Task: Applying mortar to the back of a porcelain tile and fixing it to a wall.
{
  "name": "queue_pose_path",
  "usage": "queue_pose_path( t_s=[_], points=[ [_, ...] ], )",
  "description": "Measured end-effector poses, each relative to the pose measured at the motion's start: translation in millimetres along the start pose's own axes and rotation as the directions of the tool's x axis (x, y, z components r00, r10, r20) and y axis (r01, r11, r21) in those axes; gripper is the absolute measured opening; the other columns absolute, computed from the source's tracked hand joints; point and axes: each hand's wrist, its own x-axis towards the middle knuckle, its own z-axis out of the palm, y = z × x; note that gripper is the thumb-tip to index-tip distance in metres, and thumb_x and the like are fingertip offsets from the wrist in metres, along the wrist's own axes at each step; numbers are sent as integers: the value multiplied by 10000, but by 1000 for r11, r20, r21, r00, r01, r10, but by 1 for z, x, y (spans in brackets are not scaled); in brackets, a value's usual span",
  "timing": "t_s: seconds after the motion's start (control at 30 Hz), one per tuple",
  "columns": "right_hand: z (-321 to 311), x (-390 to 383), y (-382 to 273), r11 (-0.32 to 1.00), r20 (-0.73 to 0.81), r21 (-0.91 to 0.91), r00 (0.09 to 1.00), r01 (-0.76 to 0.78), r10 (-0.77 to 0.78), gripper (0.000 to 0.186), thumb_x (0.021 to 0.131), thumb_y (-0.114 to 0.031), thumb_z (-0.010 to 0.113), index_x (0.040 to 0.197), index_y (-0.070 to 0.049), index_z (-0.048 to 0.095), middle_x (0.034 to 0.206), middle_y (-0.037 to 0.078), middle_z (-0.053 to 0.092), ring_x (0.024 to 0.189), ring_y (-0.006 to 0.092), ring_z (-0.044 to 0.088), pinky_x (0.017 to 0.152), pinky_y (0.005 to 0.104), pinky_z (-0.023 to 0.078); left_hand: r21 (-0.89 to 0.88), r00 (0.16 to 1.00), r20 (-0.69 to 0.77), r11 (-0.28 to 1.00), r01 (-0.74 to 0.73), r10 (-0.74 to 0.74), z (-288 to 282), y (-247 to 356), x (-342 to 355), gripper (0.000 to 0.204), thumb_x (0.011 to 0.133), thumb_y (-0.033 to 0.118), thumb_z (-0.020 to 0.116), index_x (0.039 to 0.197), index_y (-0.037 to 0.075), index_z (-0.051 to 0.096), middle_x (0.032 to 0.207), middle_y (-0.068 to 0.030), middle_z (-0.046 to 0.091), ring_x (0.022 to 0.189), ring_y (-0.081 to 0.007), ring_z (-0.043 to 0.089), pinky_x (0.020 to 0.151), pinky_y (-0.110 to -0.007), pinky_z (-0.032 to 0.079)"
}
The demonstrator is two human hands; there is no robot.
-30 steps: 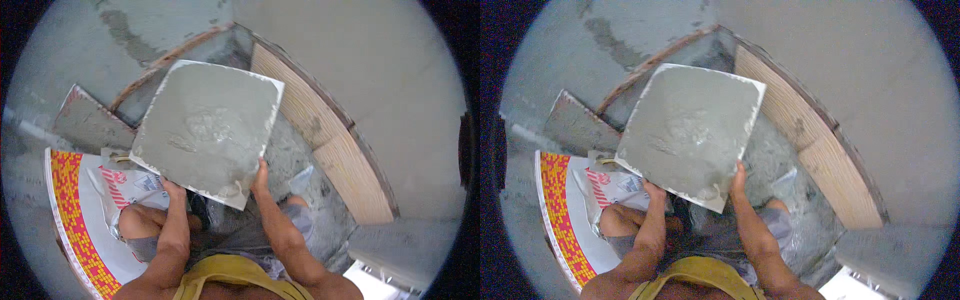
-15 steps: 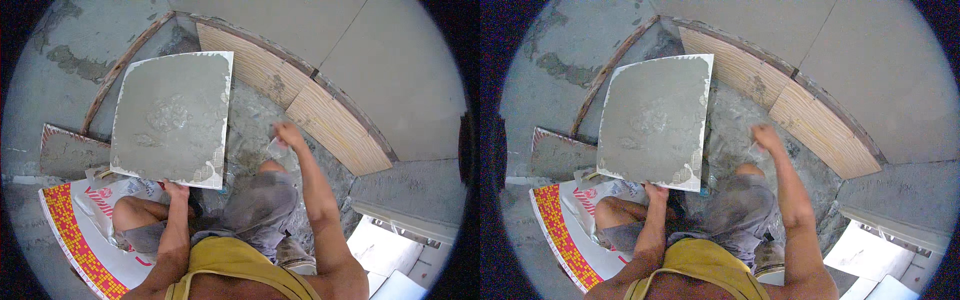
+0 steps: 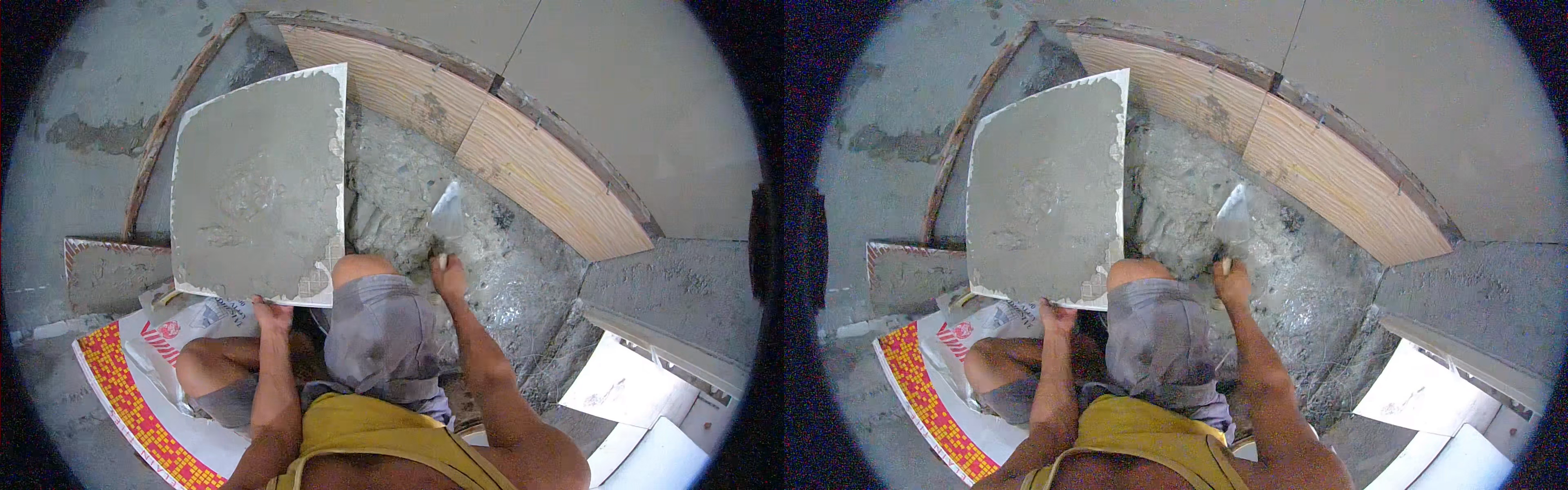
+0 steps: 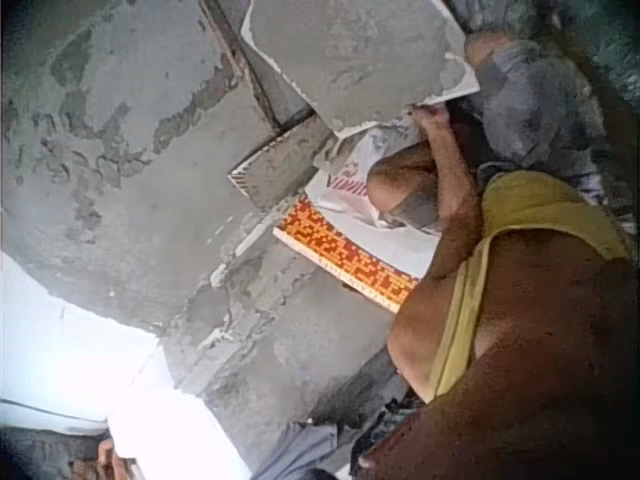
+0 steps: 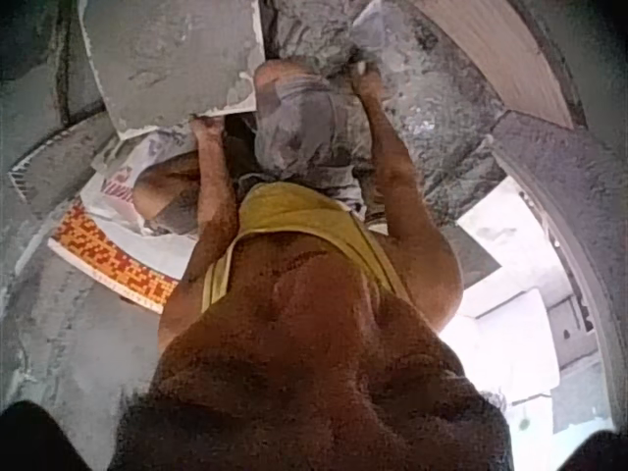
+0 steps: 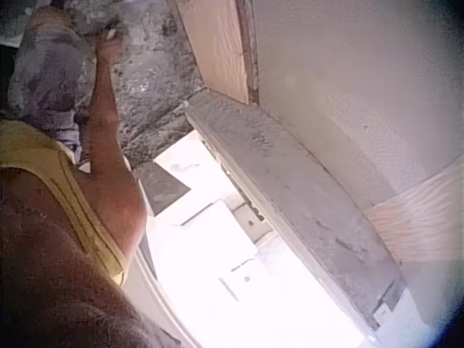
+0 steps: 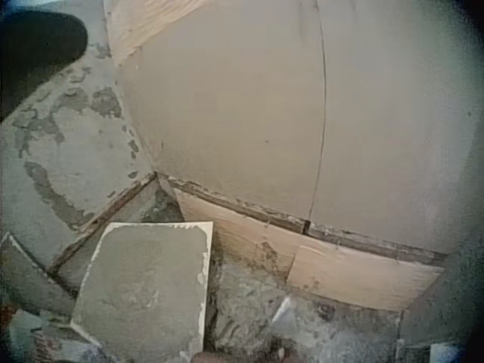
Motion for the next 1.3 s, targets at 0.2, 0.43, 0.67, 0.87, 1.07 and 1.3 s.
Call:
queue_pose_path(
  t_s=[0.2, 0.43, 0.67, 0.87, 1.07, 1.3],
  points=[
    [-44, -44, 70, 842, 418, 415, 894, -346, 161, 523, 815, -290, 656, 1180, 29, 459, 963, 216, 633, 902, 382, 633, 806, 457, 502, 5, 1000, 4, 1000, 3, -3, -5, 1, -2, 621, 988, 492, 199, 1413, 59, 332, 1438, -162, 395, 1306, -376, 399, 1039, -605, 347],
    [62, -21, 31, 970, 384, 239, 915, 34, -127, 696, 769, -235, 673, 1327, 60, 380, 1145, 238, 598, 1086, 352, 582, 922, 412, 463, 2, 997, -11, 997, 82, -82, 0, -13, 0, 653, 983, 554, 188, 1431, 101, 328, 1452, -121, 390, 1315, -345, 395, 1052, -566, 357],
    [11, -5, 9, 834, 524, 532, 832, -150, -184, 432, 813, -202, 617, 1136, 48, 476, 760, 92, 587, 624, 183, 552, 564, 329, 459, -12, 997, 23, 997, 71, -71, 11, -15, -2, 656, 980, 555, 195, 1417, 87, 340, 1435, -131, 408, 1293, -342, 425, 1026, -563, 381],
    [-89, -22, -57, 735, 740, 538, 649, -412, -178, 156, 847, -106, 546, 987, -53, 502, 582, 26, 469, 420, 135, 465, 379, 327, 422, -86, 1000, 28, 996, -11, 13, -27, 11, 10, 647, 978, 558, 240, 1411, 87, 336, 1407, -151, 429, 1254, -353, 463, 997, -576, 409],
    [-214, -1, -122, 889, 725, 359, 684, -284, -74, 124, 835, -97, 573, 904, -77, 472, 561, 19, 477, 388, 127, 458, 338, 317, 405, -134, 999, -48, 991, 17, -24, 12, -17, -1, 640, 976, 564, 270, 1376, 77, 380, 1352, -146, 492, 1194, -354, 520, 973, -538, 447],
    [-221, 10, -310, 955, 758, 271, 585, 119, -288, 145, 864, -148, 567, 882, -14, 515, 588, 27, 492, 408, 146, 485, 352, 332, 423, -185, 995, -93, 982, -47, 30, -5, -13, 2, 632, 961, 593, 310, 1308, 89, 469, 1192, -120, 602, 1058, -297, 599, 876, -492, 507]
  ],
)
